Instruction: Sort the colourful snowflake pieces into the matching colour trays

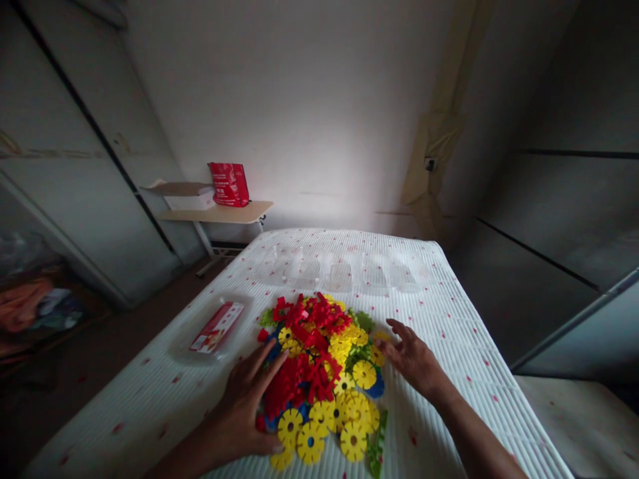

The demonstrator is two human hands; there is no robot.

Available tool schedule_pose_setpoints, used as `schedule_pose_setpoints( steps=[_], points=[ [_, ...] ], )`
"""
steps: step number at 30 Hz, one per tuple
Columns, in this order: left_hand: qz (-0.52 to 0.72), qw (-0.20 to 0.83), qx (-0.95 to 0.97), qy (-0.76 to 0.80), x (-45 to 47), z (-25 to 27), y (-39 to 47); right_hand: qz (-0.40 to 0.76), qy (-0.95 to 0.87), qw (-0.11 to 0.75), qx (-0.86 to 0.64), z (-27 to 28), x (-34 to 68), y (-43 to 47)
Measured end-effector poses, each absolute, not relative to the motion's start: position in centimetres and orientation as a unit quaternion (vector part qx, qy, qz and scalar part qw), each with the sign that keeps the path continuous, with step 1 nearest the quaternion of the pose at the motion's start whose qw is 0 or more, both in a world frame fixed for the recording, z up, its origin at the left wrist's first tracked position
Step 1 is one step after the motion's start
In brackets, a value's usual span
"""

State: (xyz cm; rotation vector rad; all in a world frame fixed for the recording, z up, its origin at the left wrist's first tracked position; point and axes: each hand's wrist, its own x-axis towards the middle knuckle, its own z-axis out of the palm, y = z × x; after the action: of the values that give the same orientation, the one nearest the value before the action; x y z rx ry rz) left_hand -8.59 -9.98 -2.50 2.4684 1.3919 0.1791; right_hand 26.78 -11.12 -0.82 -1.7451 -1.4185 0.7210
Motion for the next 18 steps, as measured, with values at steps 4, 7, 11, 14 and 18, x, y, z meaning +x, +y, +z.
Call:
schedule_pose_setpoints(
  steps=[4,7,11,14,18],
  points=[
    [0.104,0.162,0.861,0.471,-7.3,-2.4,-9.8,0.226,-0.632,0.315,-0.671,-0.5,25.1,-9.9],
    [0.126,0.178,0.856,0.469,-6.2,-2.4,-9.7,0.191,-0.663,0.263,-0.675,0.1,23.9,-9.4],
    [0.156,0.204,0.848,0.464,-4.7,-2.5,-9.6,0.193,-0.682,0.231,-0.666,0.4,22.6,-9.4],
    [0.192,0.219,0.845,0.449,-3.5,-2.7,-9.4,0.207,-0.679,0.241,-0.662,0.3,21.8,-9.3],
    [0.251,0.240,0.841,0.415,-1.9,-2.8,-9.3,0.272,-0.643,0.280,-0.659,-0.2,21.5,-9.2]
  ],
)
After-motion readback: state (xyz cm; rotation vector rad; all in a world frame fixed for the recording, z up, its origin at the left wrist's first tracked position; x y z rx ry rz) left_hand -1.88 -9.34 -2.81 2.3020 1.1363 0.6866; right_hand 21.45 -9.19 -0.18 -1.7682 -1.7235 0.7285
